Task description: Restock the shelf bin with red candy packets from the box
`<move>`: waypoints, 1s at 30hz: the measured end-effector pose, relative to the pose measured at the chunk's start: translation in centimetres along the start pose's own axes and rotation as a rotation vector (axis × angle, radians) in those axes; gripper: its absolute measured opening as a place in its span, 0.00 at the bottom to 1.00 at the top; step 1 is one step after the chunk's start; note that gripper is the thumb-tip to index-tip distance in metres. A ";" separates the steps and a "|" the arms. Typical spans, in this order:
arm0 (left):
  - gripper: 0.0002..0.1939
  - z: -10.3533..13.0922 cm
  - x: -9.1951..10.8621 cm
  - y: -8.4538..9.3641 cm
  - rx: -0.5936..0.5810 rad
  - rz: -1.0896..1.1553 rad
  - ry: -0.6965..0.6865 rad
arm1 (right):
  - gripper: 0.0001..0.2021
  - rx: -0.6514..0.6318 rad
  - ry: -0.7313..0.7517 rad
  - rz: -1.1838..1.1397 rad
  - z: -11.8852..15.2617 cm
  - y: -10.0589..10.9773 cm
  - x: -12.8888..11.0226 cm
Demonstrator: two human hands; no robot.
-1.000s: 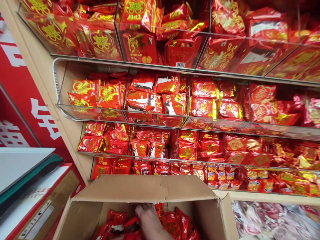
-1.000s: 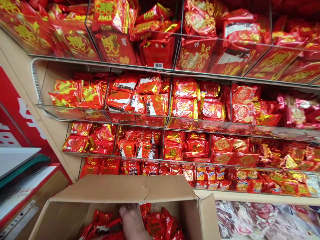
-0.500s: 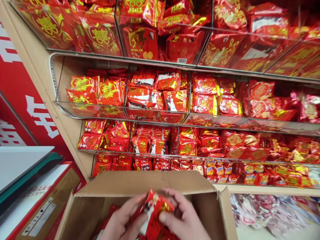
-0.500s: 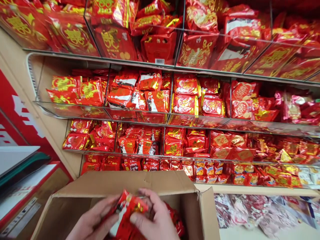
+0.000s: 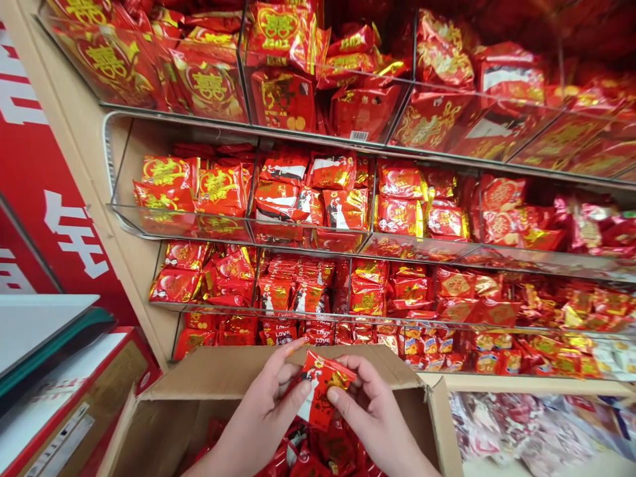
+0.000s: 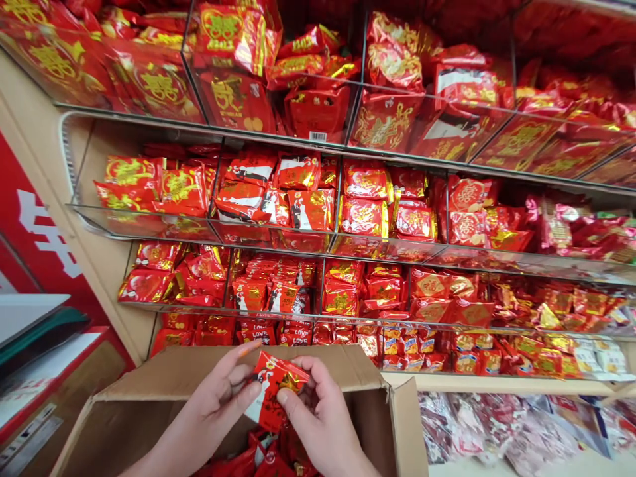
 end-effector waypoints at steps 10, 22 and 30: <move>0.25 -12.4 2.5 -0.5 0.156 -1.183 -0.303 | 0.18 0.372 0.503 1.217 -5.7 3.1 -7.4; 0.12 -14.0 2.0 2.0 0.315 -1.202 -0.315 | 0.14 0.218 -0.052 1.635 -21.9 1.0 -2.7; 0.13 -13.9 1.7 2.1 0.374 -1.177 -0.356 | 0.17 0.046 -0.219 1.644 -26.1 1.6 2.2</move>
Point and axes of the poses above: each hand's wrist, its own z-axis away from the middle knuckle, its own y-axis out of the back of the hand, x = y × z, the point moved 9 cm from there along -z, towards the middle knuckle, and after that the axes turned 1 degree about -z, right-handed, at the moved point
